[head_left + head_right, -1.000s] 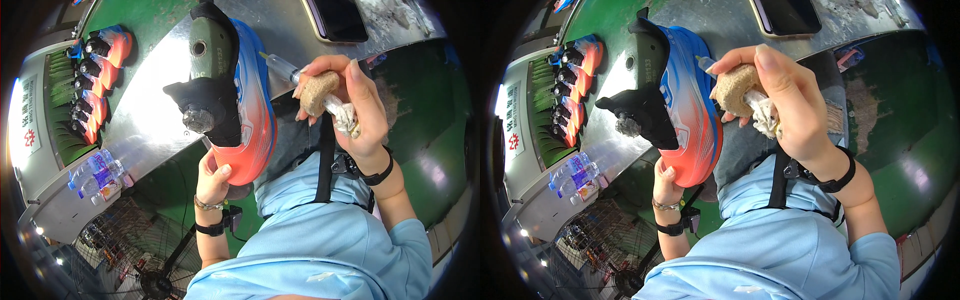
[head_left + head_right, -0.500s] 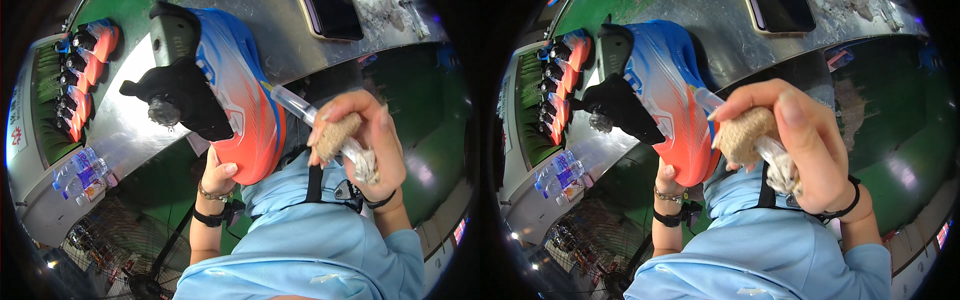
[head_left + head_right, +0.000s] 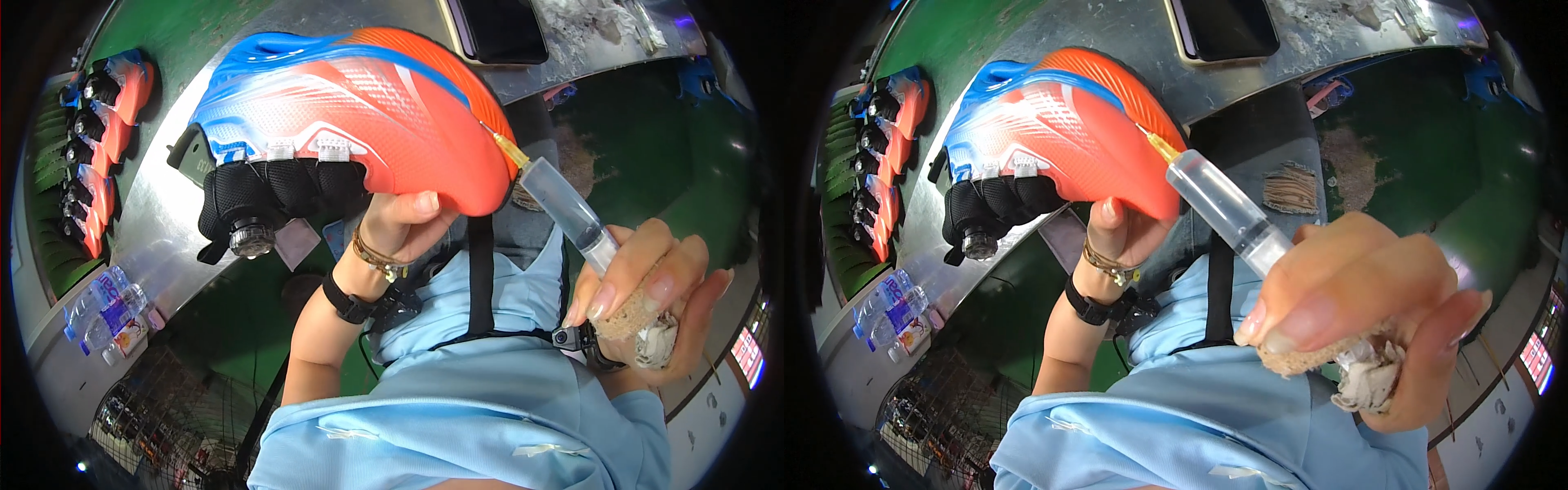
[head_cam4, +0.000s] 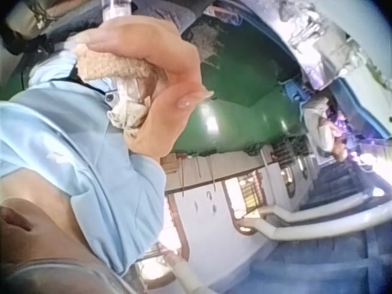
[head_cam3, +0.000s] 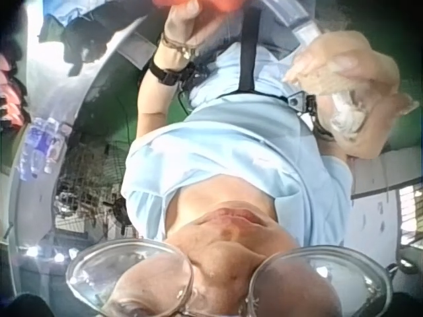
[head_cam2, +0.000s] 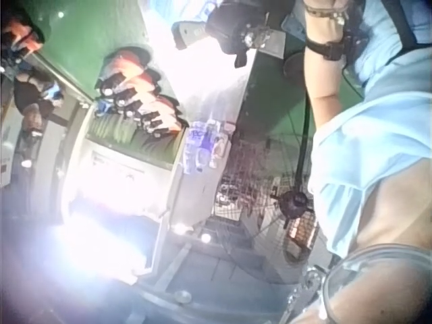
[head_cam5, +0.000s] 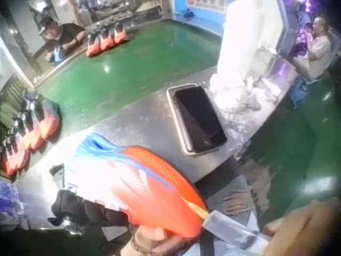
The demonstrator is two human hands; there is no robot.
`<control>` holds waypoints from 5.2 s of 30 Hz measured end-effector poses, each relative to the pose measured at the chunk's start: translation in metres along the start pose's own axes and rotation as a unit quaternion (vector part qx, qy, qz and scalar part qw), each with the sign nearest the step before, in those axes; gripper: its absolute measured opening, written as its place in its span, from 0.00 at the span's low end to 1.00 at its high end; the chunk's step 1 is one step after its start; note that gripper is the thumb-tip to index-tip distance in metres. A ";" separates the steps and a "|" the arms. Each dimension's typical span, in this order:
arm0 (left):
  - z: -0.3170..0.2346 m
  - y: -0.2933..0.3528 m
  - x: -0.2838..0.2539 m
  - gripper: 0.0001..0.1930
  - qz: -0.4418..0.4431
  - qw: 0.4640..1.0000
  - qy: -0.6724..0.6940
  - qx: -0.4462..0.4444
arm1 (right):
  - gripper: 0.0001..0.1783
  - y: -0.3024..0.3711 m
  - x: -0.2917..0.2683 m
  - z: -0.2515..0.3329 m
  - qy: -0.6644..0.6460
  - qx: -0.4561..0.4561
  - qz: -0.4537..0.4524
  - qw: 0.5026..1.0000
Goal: Applying adhesive to shoe components using a syringe.
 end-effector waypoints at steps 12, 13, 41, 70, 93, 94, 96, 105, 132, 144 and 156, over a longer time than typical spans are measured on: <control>0.000 -0.036 0.004 0.36 0.040 0.998 -0.016 0.043 | 0.22 0.008 -0.010 0.009 0.046 -0.002 0.001 0.999; -0.001 -0.039 0.005 0.35 0.042 0.998 -0.021 0.047 | 0.22 0.010 -0.010 0.008 0.049 0.012 -0.003 0.999; -0.039 -0.061 0.059 0.21 -0.196 0.979 0.010 0.053 | 0.26 0.005 -0.005 0.009 0.170 -0.130 0.030 0.976; -0.354 0.013 -0.108 0.24 -0.345 0.849 -0.199 0.348 | 0.22 -0.023 -0.167 -0.040 -0.063 -0.132 -0.168 0.975; -0.189 0.084 0.015 0.17 -0.271 0.305 -0.912 0.040 | 0.19 -0.023 -0.151 -0.039 -0.131 -0.163 -0.204 0.956; -0.190 0.085 0.014 0.17 -0.274 0.302 -0.912 0.045 | 0.19 -0.020 -0.145 -0.035 -0.046 -0.157 -0.209 0.964; -0.191 0.086 0.014 0.17 -0.275 0.302 -0.911 0.049 | 0.18 -0.018 -0.128 -0.024 0.135 -0.161 -0.229 0.951; -0.190 0.083 0.022 0.17 -0.260 0.306 -0.915 0.046 | 0.41 -0.072 -0.067 -0.028 0.526 -0.131 -0.189 0.819; -0.185 0.075 0.019 0.17 -0.253 0.301 -0.918 0.055 | 0.34 -0.058 -0.064 -0.028 0.582 -0.141 -0.270 0.754; -0.183 0.078 0.023 0.17 -0.246 0.303 -0.917 0.078 | 0.35 -0.049 -0.050 -0.029 0.589 -0.140 -0.256 0.754; -0.183 0.078 0.016 0.16 -0.247 0.292 -0.921 0.079 | 0.34 -0.045 -0.065 -0.037 0.561 -0.173 -0.227 0.777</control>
Point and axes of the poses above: each hand's wrist, its own y-axis away from the middle knuckle, its own x-axis out of the palm, z = x × y, the point moved 8 cm from there along -y, towards the middle knuckle, and after that the axes turned 13 degrees about z, right-handed, at the moved point
